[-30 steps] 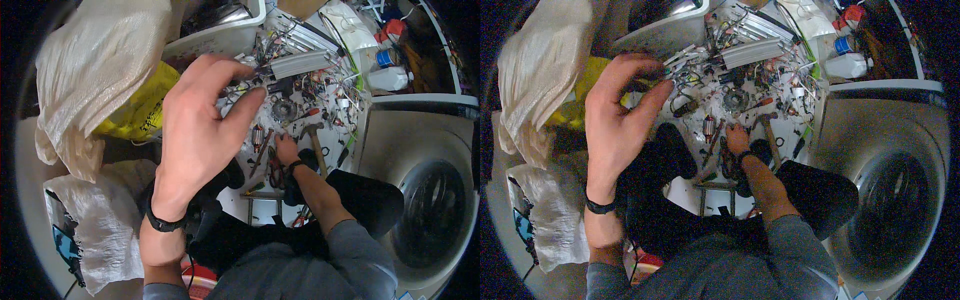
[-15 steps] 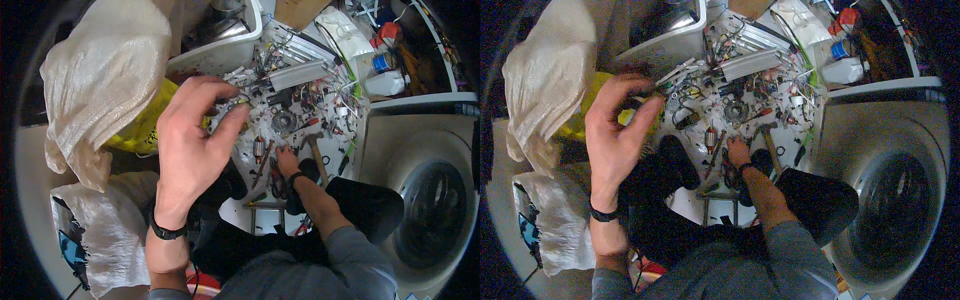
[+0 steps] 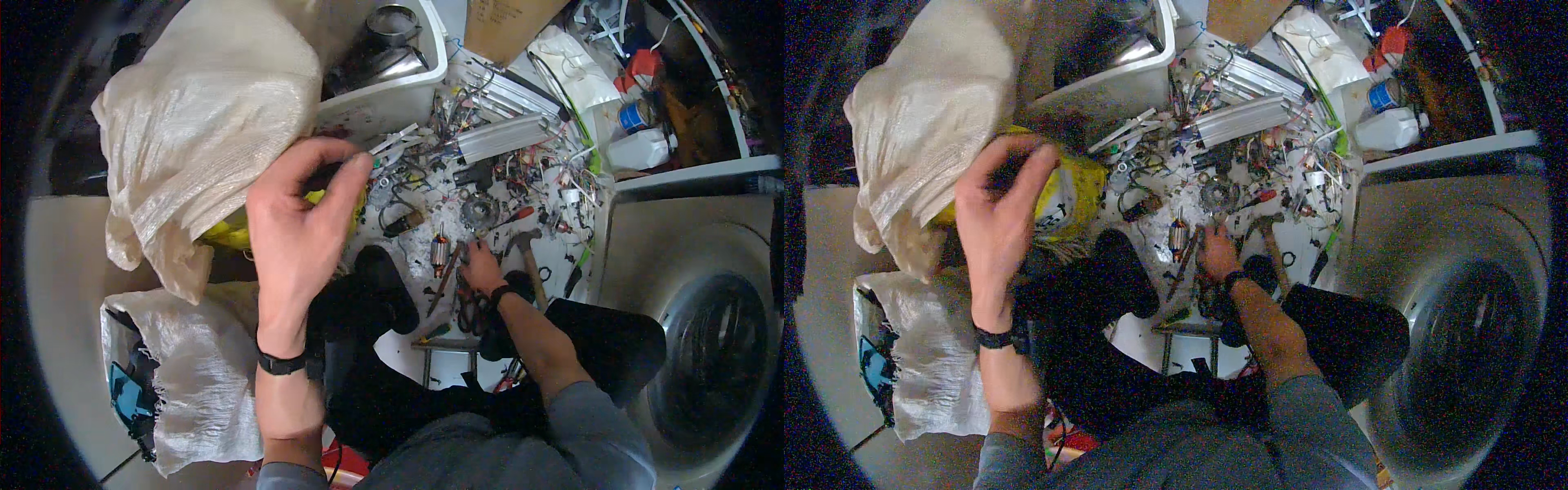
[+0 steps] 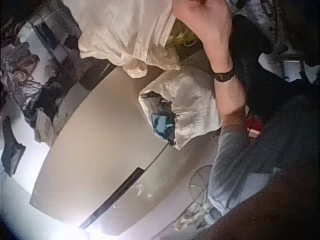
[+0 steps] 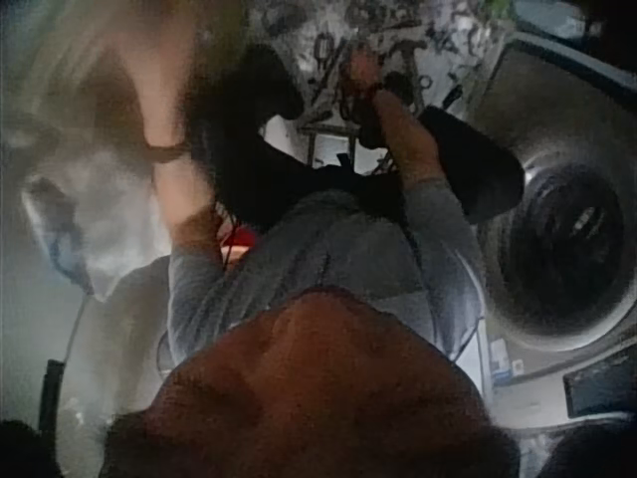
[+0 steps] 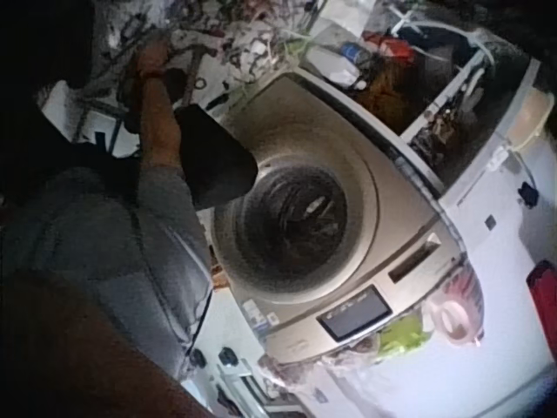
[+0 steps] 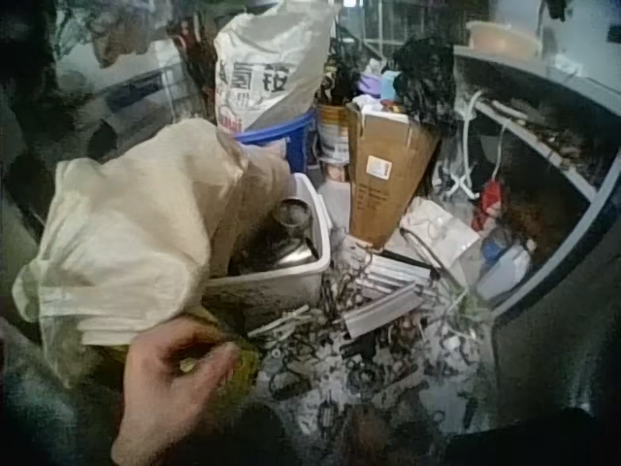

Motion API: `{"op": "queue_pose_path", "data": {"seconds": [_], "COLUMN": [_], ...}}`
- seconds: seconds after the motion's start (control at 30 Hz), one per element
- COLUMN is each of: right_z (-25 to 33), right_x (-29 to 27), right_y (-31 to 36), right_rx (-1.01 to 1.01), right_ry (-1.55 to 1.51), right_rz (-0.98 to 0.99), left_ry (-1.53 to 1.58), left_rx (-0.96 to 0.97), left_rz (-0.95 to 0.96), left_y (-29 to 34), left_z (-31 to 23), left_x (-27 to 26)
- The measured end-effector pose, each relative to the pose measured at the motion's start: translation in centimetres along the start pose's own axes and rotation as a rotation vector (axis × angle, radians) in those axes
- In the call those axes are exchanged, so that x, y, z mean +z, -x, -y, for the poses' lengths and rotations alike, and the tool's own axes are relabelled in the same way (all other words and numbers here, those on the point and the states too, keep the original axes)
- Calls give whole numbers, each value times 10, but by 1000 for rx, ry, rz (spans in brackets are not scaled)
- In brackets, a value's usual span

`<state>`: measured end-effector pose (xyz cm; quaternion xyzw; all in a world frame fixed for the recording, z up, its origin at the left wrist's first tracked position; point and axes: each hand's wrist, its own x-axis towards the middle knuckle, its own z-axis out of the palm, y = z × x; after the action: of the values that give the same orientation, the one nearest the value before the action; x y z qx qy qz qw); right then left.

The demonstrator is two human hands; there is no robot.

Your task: The person holds a bearing and a metal bracket, fits the bearing into the bracket, and then uses a hammer and a metal rod to strike the assembly. Finally, they pick up a motor rotor and strike it with the hammer.

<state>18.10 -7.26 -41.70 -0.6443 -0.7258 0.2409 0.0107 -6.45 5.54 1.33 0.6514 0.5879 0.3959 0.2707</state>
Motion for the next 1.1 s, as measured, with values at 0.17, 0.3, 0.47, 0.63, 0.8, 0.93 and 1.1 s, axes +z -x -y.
{"op": "queue_pose_path", "data": {"seconds": [0.17,0.3,0.47,0.63,0.8,0.93,1.1], "right_z": [26,56,137,159,171,175,180], "right_x": [-81,-187,-320,-385,-392,-401,-400], "right_y": [-45,-52,-13,42,56,48,45], "right_rx": [411,115,-69,-173,-231,-251,-277], "right_ry": [-1313,-1746,-1364,-1222,-1290,-1300,-1291], "right_rz": [219,323,313,237,123,59,33], "left_ry": [81,-12,-153,169,136,165,101], "left_rx": [-97,50,77,-11,145,77,-37], "left_rz": [55,130,197,411,402,374,362], "left_y": [-1,-2,7,19,25,17,21], "left_z": [-1,14,15,-14,-21,-28,-24], "left_x": [-3,5,-1,3,8,7,9]}}
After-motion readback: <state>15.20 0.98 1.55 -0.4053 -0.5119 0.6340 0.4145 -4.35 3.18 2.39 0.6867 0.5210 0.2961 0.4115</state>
